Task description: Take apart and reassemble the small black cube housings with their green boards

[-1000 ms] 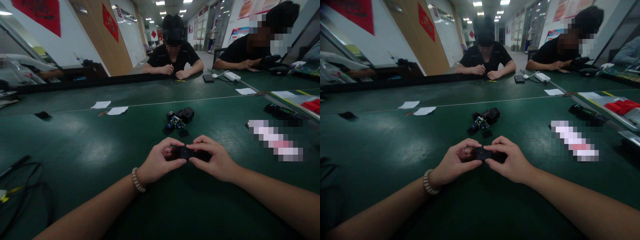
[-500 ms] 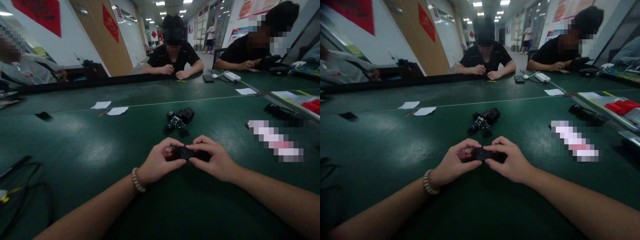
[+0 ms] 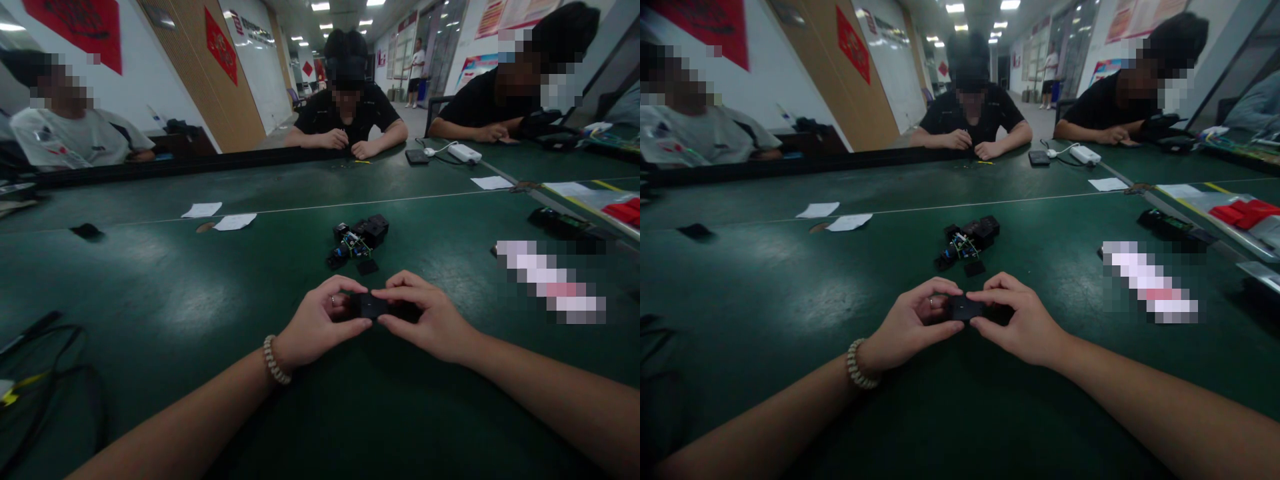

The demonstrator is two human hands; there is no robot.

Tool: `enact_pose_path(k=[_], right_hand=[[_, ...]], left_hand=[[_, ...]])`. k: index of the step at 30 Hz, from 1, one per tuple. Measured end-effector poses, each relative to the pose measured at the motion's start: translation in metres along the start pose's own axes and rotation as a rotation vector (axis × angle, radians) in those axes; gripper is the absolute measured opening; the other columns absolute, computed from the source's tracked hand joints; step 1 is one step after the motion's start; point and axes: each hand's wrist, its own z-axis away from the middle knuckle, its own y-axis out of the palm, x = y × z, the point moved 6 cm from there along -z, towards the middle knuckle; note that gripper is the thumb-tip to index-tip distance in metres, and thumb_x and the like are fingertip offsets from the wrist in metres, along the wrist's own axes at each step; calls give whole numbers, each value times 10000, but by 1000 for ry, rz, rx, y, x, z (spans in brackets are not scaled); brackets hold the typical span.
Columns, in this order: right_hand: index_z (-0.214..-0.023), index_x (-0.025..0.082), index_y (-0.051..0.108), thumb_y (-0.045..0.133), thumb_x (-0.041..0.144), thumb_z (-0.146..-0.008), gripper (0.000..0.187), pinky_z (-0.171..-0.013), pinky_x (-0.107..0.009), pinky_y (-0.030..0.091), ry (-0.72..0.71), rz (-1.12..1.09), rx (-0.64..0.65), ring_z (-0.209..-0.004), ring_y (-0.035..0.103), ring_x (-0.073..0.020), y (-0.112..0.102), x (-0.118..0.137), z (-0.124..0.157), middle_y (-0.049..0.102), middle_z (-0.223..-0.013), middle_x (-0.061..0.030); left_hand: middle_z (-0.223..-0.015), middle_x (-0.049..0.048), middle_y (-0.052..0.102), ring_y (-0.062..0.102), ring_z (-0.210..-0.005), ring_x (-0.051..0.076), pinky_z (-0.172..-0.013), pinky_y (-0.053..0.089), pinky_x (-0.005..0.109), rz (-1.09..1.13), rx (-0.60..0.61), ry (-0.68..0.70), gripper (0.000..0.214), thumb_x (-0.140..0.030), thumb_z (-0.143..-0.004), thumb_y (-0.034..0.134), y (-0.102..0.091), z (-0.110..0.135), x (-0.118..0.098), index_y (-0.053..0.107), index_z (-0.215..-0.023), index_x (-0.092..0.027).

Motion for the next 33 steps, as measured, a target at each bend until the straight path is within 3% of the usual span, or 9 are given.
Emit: enact_pose_path(k=[20,33], right_hand=[[-1242,250,750,729,170,-893,358,-766,-348,573,36,-99,29,-868,630,-171,1,-4,-1,631,-1079,-61],[-1240,313,757,769,187,-882,380,-790,-364,577,101,-142,48,-907,634,-181,2,-12,0,629,-1067,-38]], left_hand=[[-1132,95,712,740,-990,214,-835,610,343,58,4,-5,461,-175,-784,839,0,0,3,589,-1171,-160],[-1147,109,716,745,-991,220,-825,622,353,88,29,-19,453,-159,-804,825,2,1,2,578,-1184,-166]])
